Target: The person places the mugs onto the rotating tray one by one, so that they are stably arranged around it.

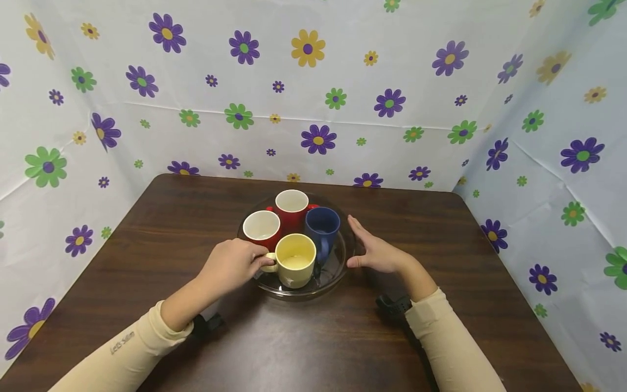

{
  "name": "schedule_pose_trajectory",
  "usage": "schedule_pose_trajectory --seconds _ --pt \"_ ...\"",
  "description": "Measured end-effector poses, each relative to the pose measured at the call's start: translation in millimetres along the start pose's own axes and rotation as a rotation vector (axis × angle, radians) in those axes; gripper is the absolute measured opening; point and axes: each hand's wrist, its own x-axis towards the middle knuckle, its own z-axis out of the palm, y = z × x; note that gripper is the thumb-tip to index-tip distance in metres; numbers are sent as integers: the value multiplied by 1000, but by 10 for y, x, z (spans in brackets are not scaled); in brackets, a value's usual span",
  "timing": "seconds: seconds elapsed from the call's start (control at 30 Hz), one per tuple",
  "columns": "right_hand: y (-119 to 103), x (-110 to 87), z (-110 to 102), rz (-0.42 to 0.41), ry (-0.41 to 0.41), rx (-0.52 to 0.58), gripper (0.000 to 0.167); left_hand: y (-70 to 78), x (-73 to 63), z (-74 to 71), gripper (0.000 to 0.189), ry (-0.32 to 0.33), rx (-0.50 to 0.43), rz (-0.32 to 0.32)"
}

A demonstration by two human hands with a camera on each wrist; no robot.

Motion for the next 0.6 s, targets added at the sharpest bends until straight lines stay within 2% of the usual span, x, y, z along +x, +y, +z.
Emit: schedule_pose_trajectory --seconds 0.2,0.3,0.47,0.6 --pt "13 0 15 3 -10 15 106 56 -23 -19 31 29 99 5" --pt "18 2 19 -2 -4 7 106 85 -8 -60 32 37 107 -1" --pt "30 -2 10 -5 -4 -4 106 141 43 -148 25 55 86 18" --pt "27 -1 -10 -5 -6 -6 105 200 104 -235 12 73 -14 56"
